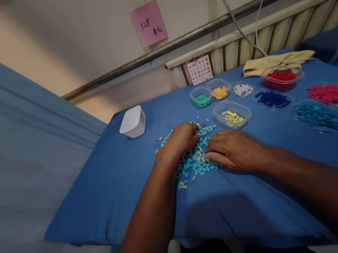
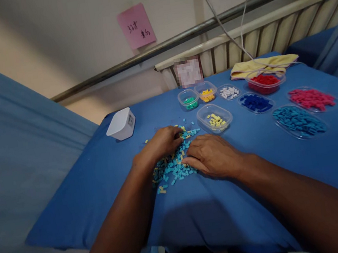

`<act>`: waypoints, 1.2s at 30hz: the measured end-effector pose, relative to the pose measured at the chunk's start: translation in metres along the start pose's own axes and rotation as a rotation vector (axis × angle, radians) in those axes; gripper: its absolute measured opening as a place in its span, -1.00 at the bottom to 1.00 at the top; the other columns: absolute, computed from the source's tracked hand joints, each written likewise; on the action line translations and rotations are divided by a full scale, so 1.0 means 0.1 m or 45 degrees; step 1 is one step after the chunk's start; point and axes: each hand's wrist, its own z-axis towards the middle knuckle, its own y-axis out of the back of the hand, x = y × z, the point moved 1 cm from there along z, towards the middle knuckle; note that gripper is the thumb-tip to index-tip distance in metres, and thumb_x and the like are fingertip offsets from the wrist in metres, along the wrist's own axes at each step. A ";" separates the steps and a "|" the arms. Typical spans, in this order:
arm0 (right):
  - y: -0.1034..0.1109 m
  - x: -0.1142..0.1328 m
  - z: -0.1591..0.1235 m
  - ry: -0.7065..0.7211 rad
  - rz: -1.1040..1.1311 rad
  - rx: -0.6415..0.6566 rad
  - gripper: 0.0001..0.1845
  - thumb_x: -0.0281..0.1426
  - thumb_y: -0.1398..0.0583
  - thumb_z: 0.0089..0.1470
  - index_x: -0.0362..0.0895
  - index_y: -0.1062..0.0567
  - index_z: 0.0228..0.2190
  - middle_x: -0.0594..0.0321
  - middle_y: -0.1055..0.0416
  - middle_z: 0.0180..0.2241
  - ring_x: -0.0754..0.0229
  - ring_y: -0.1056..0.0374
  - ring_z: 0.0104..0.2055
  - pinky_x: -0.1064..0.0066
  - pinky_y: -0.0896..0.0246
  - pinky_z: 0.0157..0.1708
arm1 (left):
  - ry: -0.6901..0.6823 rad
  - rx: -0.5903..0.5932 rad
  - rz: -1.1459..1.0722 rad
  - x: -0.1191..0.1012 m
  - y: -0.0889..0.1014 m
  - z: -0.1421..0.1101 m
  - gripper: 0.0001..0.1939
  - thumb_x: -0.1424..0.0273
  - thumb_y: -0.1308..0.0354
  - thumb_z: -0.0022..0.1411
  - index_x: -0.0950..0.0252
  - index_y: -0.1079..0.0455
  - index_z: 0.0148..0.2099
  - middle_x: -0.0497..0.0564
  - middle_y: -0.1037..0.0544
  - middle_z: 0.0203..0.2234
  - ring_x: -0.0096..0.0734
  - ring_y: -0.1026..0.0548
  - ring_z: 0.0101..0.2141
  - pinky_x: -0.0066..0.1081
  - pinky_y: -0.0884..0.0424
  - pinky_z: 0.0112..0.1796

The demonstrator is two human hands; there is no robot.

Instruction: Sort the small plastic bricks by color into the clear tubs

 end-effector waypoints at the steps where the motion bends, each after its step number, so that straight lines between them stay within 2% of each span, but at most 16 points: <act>1: 0.00 0.00 0.00 0.002 0.005 -0.001 -0.55 -0.16 -0.07 0.55 -0.13 -0.66 -0.17 0.07 -0.65 -0.23 0.02 -0.52 -0.12 0.16 -0.32 -0.03 | 0.012 0.020 -0.006 -0.01 0.00 0.00 -0.78 0.48 -0.15 0.36 0.27 -0.65 -0.10 0.14 -0.73 -0.18 -0.21 -0.62 -0.25 -0.34 -0.43 -0.21; 12: 0.01 0.01 0.00 -0.002 0.000 0.011 -0.54 -0.17 -0.07 0.55 -0.17 -0.67 -0.16 0.06 -0.64 -0.22 -0.01 -0.52 -0.11 0.13 -0.36 -0.02 | 0.001 -0.129 -0.078 0.07 -0.13 -0.08 -0.76 0.49 -0.10 0.39 0.28 -0.61 -0.08 0.12 -0.70 -0.15 -0.22 -0.59 -0.22 -0.34 -0.44 -0.17; 17: 0.01 0.02 0.00 0.002 0.001 0.013 -0.55 -0.18 -0.08 0.55 -0.17 -0.67 -0.17 0.05 -0.64 -0.22 -0.01 -0.52 -0.11 0.13 -0.37 -0.02 | -0.071 -0.265 -0.143 0.12 -0.15 -0.11 -0.74 0.43 -0.08 0.45 0.29 -0.60 -0.02 0.14 -0.67 -0.09 -0.20 -0.59 -0.10 -0.31 -0.48 -0.02; 20: 0.00 0.02 0.00 -0.002 -0.004 0.021 -0.57 -0.18 -0.10 0.54 -0.16 -0.66 -0.18 0.05 -0.64 -0.22 -0.01 -0.52 -0.11 0.14 -0.36 -0.02 | -0.074 -0.220 -0.163 0.07 -0.17 -0.07 -0.75 0.43 -0.11 0.44 0.29 -0.59 0.01 0.13 -0.68 -0.07 -0.20 -0.60 -0.11 -0.31 -0.49 -0.02; 25: 0.00 0.04 0.01 -0.007 -0.028 0.034 -0.58 -0.20 -0.11 0.54 -0.17 -0.66 -0.19 0.06 -0.64 -0.22 0.01 -0.51 -0.12 0.17 -0.34 -0.03 | -0.042 -0.198 -0.184 0.03 -0.19 0.00 -0.76 0.46 -0.10 0.40 0.28 -0.61 -0.08 0.11 -0.70 -0.18 -0.21 -0.60 -0.19 -0.31 -0.47 -0.10; 28: 0.01 0.05 0.01 0.002 -0.036 0.020 -0.57 -0.20 -0.11 0.54 -0.18 -0.65 -0.21 0.09 -0.63 -0.24 0.02 -0.50 -0.14 0.18 -0.31 -0.05 | 0.061 -0.243 -0.428 0.11 -0.21 0.02 -0.79 0.44 -0.15 0.35 0.29 -0.62 -0.09 0.05 -0.69 -0.28 -0.29 -0.57 -0.29 -0.36 -0.45 -0.20; 33: -0.01 0.06 0.01 0.039 -0.034 -0.006 -0.57 -0.20 -0.09 0.55 -0.16 -0.63 -0.24 0.12 -0.62 -0.27 0.05 -0.48 -0.19 0.19 -0.28 -0.09 | 0.254 -0.267 -1.244 0.23 -0.24 0.01 -0.82 0.40 -0.27 0.24 0.33 -0.55 -0.11 -0.04 -0.63 -0.42 -0.44 -0.53 -0.43 -0.45 -0.45 -0.34; 36: -0.02 0.08 0.01 0.060 -0.022 -0.013 -0.56 -0.20 -0.08 0.56 -0.16 -0.64 -0.23 0.11 -0.62 -0.25 0.06 -0.47 -0.19 0.20 -0.28 -0.08 | 0.271 -0.257 -1.454 0.22 -0.20 0.00 -0.80 0.38 -0.35 0.21 0.35 -0.53 -0.13 -0.02 -0.64 -0.42 -0.47 -0.56 -0.42 -0.46 -0.48 -0.32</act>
